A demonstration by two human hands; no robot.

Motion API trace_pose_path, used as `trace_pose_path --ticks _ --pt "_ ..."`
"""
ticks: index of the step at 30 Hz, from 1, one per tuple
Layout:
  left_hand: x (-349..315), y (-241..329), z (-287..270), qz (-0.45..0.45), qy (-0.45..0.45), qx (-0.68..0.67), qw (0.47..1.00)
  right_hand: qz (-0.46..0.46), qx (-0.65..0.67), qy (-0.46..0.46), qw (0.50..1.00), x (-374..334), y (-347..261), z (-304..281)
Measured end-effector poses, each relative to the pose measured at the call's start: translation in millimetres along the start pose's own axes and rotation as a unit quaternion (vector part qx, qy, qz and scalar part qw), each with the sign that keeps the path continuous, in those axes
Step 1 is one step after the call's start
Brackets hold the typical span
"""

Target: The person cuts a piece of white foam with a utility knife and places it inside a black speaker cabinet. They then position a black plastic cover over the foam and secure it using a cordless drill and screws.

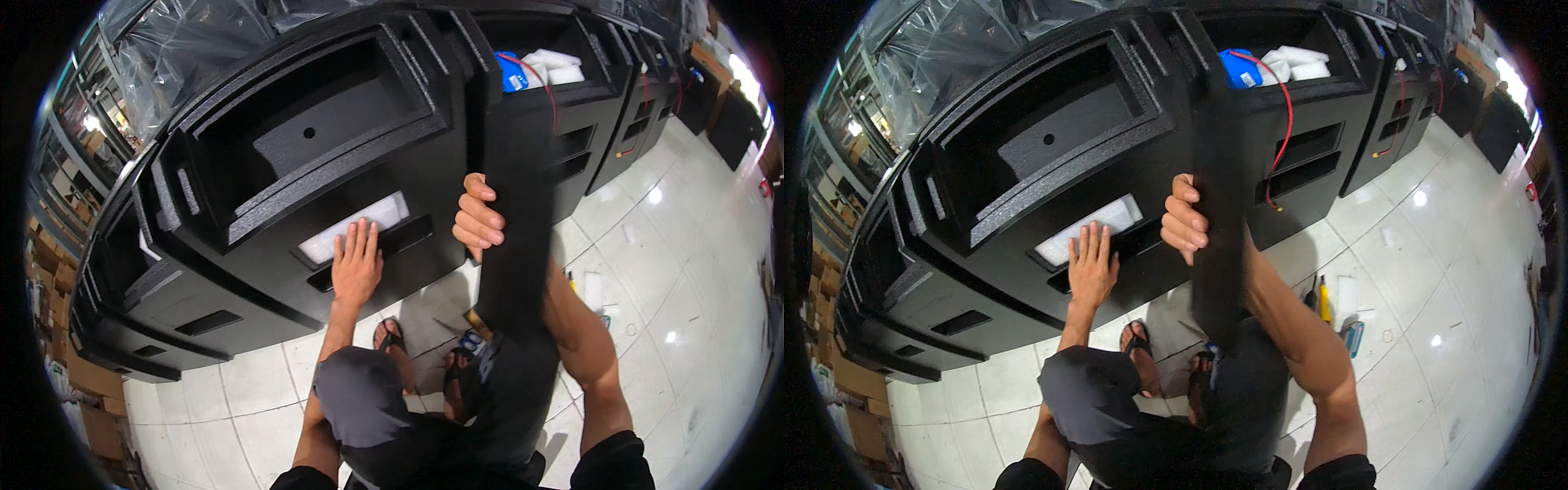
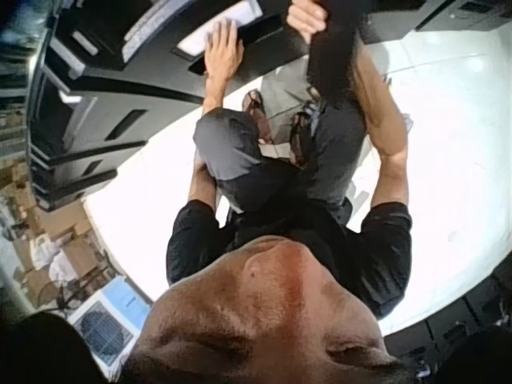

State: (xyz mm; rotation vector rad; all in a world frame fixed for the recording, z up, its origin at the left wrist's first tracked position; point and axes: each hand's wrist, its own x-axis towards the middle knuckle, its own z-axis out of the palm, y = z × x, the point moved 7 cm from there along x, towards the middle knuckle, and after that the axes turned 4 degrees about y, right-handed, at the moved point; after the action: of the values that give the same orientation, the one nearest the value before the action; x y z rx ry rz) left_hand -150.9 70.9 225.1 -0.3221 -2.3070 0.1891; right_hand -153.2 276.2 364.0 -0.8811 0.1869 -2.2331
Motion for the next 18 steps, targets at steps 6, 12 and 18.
trace_pose_path --ticks 6,12,18 --pt "0 -7 -3 0.004 0.012 -0.009 1.000 -0.159 0.057 -0.025 0.985 -8 -28 5" --pt "-4 -5 -3 0.009 0.003 0.004 1.000 -0.179 0.098 -0.101 0.974 -8 -43 0" --pt "-3 -2 2 0.027 -0.005 0.005 1.000 -0.186 0.092 -0.100 0.973 -14 -59 -6"
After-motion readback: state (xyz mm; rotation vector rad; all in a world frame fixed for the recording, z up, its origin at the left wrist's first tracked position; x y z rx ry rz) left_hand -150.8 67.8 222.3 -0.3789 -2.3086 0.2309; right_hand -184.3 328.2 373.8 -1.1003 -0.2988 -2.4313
